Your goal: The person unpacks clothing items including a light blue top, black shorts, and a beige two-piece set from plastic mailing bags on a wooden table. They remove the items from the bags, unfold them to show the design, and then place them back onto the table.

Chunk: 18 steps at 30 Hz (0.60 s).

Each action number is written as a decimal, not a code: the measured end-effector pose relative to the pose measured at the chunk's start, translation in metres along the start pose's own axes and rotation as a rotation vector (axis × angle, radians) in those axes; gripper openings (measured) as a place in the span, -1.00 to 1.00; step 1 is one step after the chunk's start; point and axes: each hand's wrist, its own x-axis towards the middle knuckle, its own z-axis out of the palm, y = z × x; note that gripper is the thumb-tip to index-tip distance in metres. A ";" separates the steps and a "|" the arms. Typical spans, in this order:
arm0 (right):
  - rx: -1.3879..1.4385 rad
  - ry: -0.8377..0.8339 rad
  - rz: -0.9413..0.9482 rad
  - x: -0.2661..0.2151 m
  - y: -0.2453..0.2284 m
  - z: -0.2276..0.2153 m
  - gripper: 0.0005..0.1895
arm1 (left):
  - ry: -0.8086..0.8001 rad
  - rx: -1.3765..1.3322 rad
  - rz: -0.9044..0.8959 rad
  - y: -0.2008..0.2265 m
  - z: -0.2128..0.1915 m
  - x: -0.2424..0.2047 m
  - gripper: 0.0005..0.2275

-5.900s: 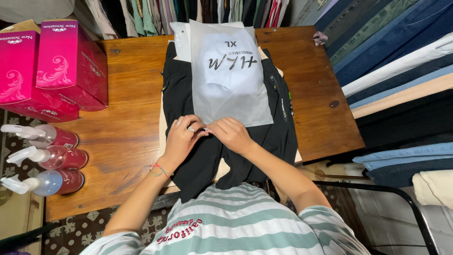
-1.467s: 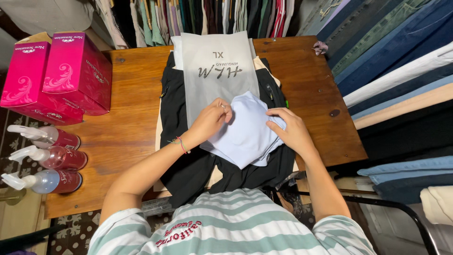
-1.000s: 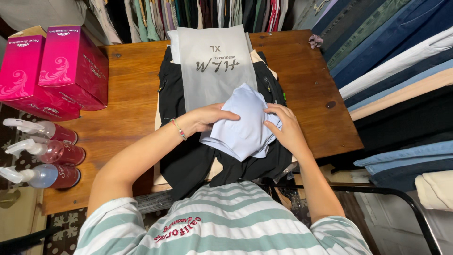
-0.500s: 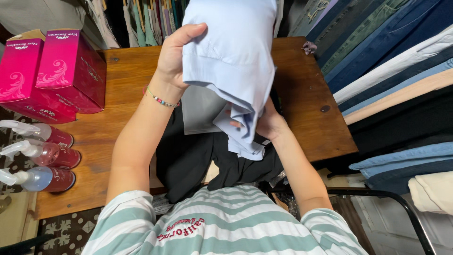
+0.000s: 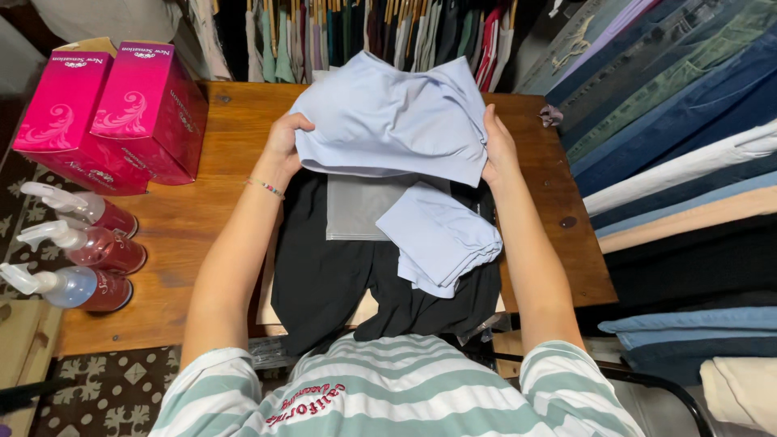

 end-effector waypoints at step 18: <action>-0.576 -0.186 -0.388 0.030 -0.026 -0.007 -0.77 | -0.186 0.480 -0.376 -0.004 0.019 0.049 -0.16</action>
